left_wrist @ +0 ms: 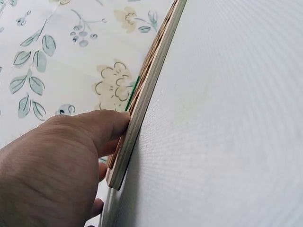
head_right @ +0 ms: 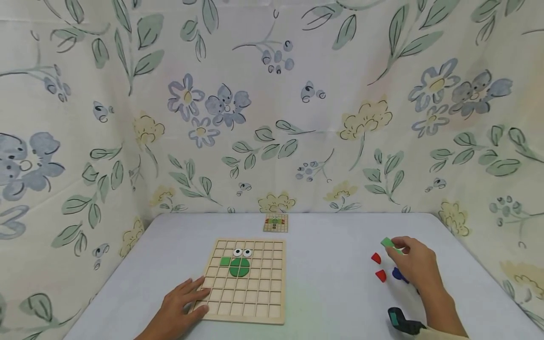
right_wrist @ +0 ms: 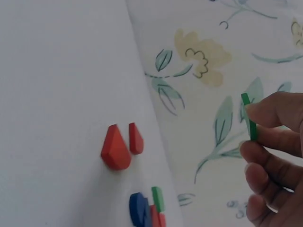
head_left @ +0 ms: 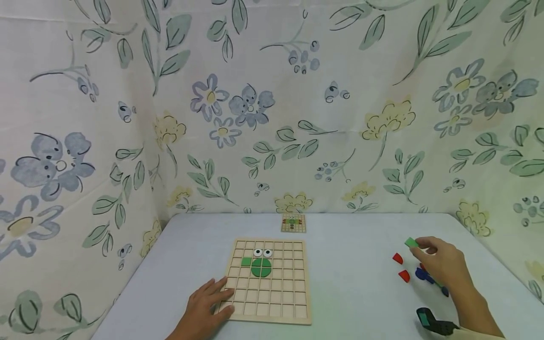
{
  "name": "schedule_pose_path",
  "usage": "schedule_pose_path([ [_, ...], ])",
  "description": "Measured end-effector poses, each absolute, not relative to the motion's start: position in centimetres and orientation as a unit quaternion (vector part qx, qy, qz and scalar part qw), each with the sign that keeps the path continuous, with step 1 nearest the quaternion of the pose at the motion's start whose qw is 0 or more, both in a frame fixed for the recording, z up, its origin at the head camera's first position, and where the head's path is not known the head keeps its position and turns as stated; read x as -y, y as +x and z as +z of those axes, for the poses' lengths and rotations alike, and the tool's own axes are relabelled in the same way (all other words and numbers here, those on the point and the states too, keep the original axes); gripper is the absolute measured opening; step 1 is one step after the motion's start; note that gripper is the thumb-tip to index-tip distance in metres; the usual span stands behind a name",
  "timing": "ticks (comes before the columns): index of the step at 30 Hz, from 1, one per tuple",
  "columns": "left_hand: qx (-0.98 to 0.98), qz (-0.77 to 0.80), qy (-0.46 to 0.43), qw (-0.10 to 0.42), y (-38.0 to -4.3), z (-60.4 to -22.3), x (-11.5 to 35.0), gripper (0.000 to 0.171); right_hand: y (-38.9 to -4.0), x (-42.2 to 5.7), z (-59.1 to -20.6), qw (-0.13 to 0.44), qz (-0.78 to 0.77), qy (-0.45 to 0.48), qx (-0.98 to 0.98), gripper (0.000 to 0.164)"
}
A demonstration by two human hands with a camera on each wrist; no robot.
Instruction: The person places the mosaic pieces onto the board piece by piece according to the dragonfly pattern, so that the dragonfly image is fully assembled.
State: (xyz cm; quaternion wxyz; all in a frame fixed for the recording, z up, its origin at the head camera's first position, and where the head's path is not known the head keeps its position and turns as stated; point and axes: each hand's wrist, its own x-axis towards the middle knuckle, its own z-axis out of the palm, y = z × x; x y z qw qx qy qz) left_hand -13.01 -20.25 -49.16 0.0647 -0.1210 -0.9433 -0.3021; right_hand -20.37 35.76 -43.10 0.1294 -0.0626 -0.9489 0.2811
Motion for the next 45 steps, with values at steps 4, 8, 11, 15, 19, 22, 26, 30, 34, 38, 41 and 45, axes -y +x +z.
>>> schedule_pose_path([
  [4, 0.943, -0.301, -0.127, 0.071, -13.0, -49.3, 20.4, 0.042, -19.6, -34.7, -41.8, 0.156, 0.283, -0.042, 0.945, 0.046],
  [8, 0.943, -0.3, -0.127, 0.071, -13.1, -49.4, 20.4, 0.042, -18.9, -33.6, -40.5, 0.176, 0.284, -0.029, 0.942, 0.046],
  [11, 0.943, -0.299, -0.126, 0.07, -13.1, -49.4, 20.4, 0.043, -18.3, -32.6, -39.5, 0.191, 0.283, -0.019, 0.94, 0.044],
  [15, 0.943, -0.298, -0.127, 0.069, -13.1, -49.4, 20.4, 0.044, -17.4, -31.4, -38.1, 0.203, 0.287, -0.003, 0.936, 0.044],
  [19, 0.943, -0.3, -0.128, 0.068, -13.0, -49.3, 20.5, 0.044, -16.4, -30.2, -37.0, 0.225, 0.286, 0.018, 0.931, 0.041],
  [22, 0.943, -0.302, -0.125, 0.062, -13.0, -49.2, 20.5, 0.045, -15.7, -29.3, -36.2, 0.254, 0.282, 0.047, 0.924, 0.034],
  [26, 0.942, -0.306, -0.124, 0.059, -12.9, -49.1, 20.4, 0.045, -14.9, -28.4, -35.6, 0.283, 0.291, 0.091, 0.909, 0.028],
  [30, 0.941, -0.31, -0.125, 0.059, -13.0, -49.4, 20.3, 0.044, -14.4, -27.7, -35.4, 0.298, 0.305, 0.127, 0.896, 0.028],
  [34, 0.941, -0.31, -0.125, 0.056, -13.2, -49.6, 20.1, 0.044, -14.1, -26.7, -35.2, 0.311, 0.321, 0.164, 0.88, 0.032],
  [38, 0.942, -0.305, -0.127, 0.052, -13.2, -49.7, 20.2, 0.047, -13.9, -25.3, -35.0, 0.314, 0.332, 0.186, 0.87, 0.033],
  [41, 0.943, -0.303, -0.126, 0.047, -13.2, -49.5, 20.3, 0.049, -14.0, -23.9, -34.8, 0.311, 0.334, 0.191, 0.869, 0.031],
  [45, 0.944, -0.301, -0.128, 0.05, -13.2, -49.3, 20.5, 0.049, -14.2, -21.6, -34.9, 0.296, 0.347, 0.2, 0.867, 0.028],
])
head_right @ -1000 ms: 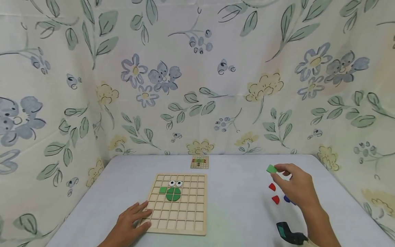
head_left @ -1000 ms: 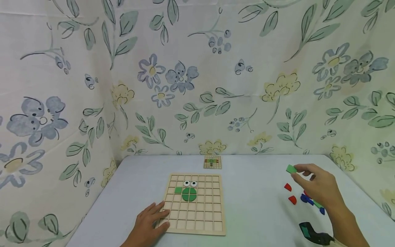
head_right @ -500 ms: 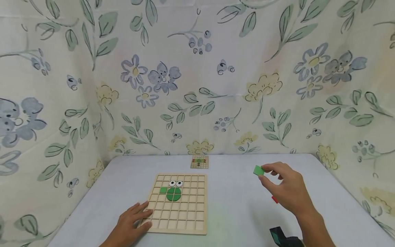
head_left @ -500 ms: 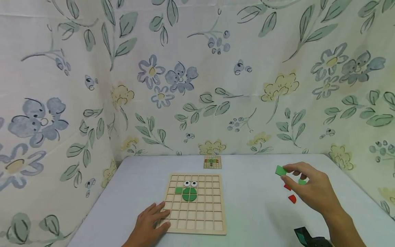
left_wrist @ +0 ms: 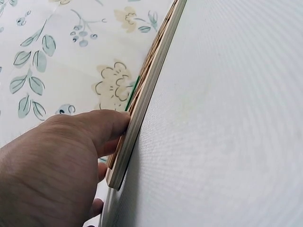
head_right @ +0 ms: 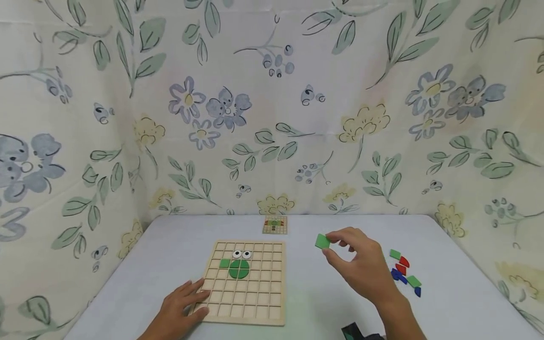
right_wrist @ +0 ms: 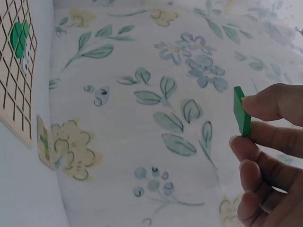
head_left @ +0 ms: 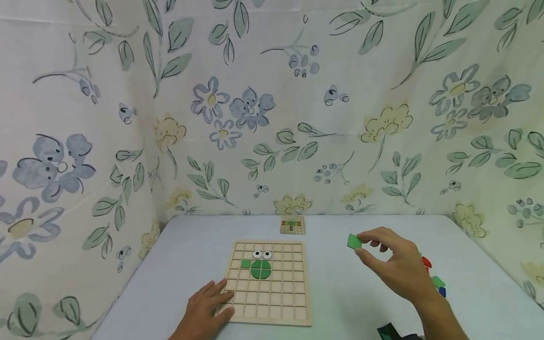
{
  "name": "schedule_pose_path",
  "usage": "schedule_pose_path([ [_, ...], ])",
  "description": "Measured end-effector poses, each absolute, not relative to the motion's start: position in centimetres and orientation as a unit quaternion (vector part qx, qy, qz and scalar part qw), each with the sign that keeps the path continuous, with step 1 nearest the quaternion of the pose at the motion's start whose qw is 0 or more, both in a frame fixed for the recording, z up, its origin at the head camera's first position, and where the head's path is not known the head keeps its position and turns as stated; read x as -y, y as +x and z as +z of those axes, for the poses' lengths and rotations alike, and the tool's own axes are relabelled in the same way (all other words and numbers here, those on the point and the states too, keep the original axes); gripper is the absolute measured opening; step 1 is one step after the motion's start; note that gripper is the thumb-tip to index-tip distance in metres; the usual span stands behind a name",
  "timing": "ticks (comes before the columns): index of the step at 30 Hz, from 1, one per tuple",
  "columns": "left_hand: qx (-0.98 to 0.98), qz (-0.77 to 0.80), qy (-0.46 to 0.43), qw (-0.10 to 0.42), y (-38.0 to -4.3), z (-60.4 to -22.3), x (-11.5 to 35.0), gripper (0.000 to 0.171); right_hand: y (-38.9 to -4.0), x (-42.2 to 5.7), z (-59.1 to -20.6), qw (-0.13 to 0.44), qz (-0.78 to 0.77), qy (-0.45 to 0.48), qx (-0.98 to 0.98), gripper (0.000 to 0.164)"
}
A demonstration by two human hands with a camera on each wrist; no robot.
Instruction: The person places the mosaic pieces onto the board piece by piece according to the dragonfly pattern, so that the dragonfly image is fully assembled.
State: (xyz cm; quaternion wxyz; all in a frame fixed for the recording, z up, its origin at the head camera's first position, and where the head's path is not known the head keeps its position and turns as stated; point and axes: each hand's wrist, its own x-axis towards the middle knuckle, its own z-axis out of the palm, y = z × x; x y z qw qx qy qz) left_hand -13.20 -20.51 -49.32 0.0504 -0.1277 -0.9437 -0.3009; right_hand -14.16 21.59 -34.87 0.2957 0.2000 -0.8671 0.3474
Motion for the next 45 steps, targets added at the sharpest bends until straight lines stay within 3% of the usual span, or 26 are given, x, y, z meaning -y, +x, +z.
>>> schedule_pose_path([
  [24, 0.944, -0.298, -0.127, 0.065, -13.1, -49.3, 20.4, 0.043, -18.0, -8.1, -39.8, 0.156, 0.46, 0.293, 0.824, 0.022],
  [45, 0.939, -0.294, -0.146, 0.102, -13.1, -49.8, 20.8, 0.039, -21.4, -1.1, -45.0, 0.047, 0.432, 0.273, 0.858, 0.02],
])
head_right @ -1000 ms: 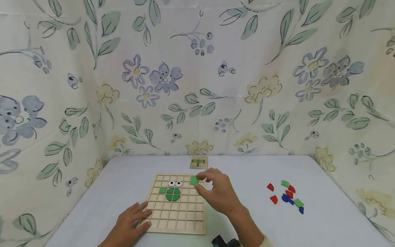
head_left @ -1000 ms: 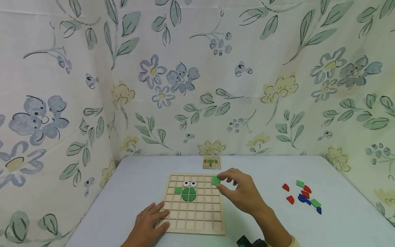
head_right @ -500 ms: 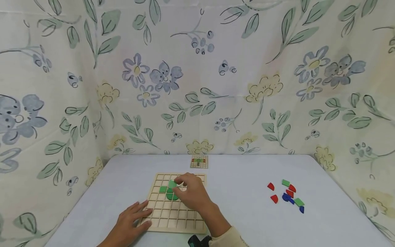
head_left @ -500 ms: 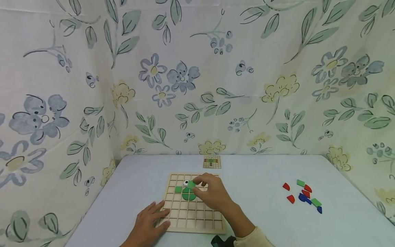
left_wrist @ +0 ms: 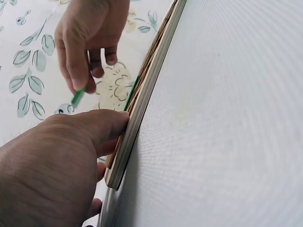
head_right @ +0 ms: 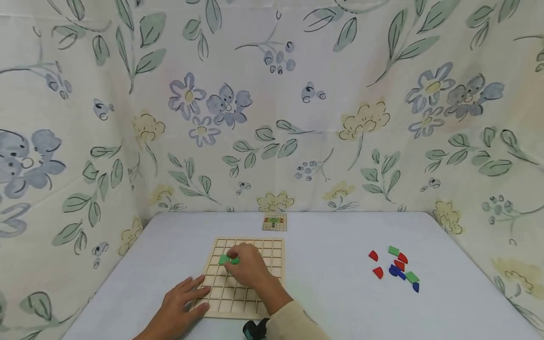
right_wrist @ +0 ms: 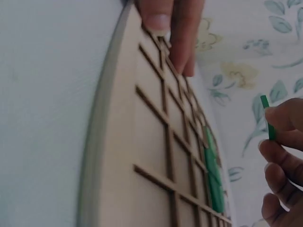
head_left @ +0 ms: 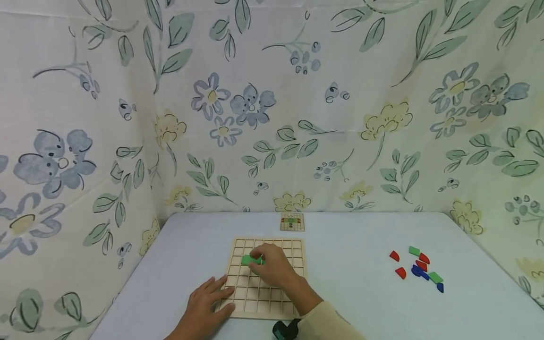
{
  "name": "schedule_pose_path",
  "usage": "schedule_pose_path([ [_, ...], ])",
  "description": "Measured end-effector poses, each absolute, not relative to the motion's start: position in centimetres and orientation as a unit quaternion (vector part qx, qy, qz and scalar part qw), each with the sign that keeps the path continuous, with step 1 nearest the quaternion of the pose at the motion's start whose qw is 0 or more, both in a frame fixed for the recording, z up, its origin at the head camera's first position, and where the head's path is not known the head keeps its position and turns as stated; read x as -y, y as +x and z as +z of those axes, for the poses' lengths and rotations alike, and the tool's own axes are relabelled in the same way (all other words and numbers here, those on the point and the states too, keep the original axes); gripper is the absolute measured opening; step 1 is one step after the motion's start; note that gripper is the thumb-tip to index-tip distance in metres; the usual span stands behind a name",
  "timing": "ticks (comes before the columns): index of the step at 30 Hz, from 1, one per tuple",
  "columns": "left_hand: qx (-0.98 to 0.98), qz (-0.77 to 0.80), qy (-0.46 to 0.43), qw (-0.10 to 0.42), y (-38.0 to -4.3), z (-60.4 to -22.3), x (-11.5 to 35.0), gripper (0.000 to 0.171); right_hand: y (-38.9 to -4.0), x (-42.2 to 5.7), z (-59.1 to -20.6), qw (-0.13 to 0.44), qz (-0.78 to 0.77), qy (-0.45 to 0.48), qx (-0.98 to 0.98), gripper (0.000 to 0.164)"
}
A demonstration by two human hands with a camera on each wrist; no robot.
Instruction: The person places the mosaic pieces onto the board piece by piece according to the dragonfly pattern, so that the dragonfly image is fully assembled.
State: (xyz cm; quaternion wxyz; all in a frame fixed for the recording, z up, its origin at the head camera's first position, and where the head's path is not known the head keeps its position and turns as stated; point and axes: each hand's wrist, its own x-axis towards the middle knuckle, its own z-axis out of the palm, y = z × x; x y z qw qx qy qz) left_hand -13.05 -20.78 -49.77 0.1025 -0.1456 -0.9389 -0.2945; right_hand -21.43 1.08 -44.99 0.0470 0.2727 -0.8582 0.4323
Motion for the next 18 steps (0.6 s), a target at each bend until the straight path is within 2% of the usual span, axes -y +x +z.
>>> schedule_pose_path([
  [11, 0.94, -0.291, -0.146, 0.098, -13.0, -49.6, 20.7, 0.041, -22.8, 0.2, -47.0, 0.01, 0.387, 0.268, 0.883, 0.017],
  [18, 0.941, -0.293, -0.142, 0.097, -12.9, -49.4, 20.7, 0.04, -23.1, 0.7, -47.3, 0.01, 0.345, 0.273, 0.898, 0.014],
])
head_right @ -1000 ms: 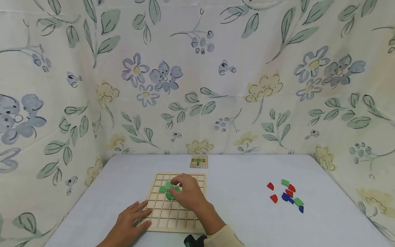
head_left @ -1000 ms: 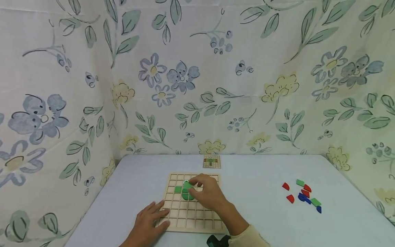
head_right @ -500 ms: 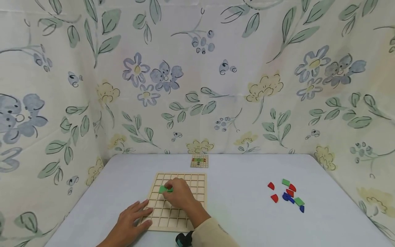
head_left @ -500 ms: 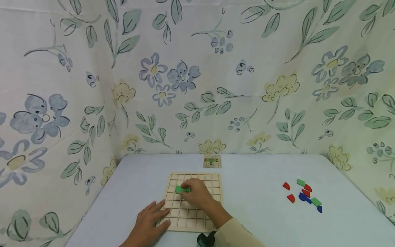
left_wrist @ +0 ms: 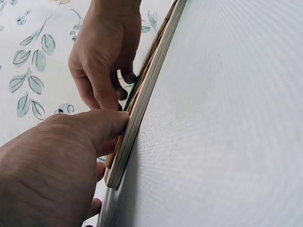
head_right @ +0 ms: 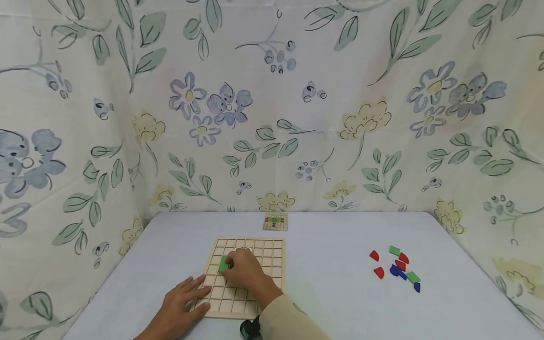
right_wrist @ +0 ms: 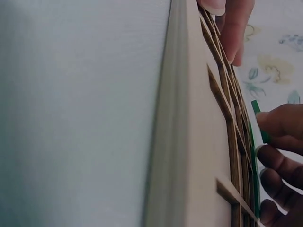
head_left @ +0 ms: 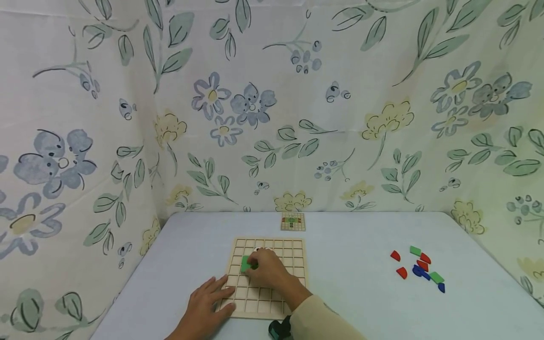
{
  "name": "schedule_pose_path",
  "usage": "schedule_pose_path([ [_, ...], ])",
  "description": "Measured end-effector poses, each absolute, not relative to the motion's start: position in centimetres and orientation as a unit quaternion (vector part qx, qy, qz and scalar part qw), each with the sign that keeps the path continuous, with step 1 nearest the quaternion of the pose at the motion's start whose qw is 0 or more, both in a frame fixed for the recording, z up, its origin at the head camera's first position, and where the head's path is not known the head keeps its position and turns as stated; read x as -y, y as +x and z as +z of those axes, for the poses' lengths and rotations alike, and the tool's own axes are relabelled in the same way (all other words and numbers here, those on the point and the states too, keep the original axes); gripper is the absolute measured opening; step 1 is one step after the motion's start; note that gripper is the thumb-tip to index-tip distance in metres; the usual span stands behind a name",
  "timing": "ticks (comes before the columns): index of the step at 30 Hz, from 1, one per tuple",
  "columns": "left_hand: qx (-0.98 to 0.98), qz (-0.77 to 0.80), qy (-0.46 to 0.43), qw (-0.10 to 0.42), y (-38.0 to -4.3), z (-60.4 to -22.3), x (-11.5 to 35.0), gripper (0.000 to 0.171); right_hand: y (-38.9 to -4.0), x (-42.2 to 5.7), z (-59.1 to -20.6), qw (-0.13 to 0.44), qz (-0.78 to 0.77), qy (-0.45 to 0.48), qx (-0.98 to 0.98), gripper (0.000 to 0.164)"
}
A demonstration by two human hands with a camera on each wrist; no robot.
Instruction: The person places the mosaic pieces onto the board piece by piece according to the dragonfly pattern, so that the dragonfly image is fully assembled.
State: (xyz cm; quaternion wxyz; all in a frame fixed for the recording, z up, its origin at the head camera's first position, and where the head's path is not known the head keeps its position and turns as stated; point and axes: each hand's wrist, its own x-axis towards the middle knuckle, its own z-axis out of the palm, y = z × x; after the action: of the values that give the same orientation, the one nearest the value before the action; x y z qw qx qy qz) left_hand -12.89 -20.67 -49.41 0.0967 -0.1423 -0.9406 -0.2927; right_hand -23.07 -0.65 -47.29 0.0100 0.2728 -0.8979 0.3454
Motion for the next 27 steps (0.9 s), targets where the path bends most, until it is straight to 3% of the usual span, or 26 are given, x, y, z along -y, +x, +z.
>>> schedule_pose_path([
  [27, 0.941, -0.292, -0.143, 0.097, -12.76, -49.11, 20.41, 0.039, -22.69, 0.98, -47.42, 0.022, 0.295, 0.257, 0.92, 0.012],
])
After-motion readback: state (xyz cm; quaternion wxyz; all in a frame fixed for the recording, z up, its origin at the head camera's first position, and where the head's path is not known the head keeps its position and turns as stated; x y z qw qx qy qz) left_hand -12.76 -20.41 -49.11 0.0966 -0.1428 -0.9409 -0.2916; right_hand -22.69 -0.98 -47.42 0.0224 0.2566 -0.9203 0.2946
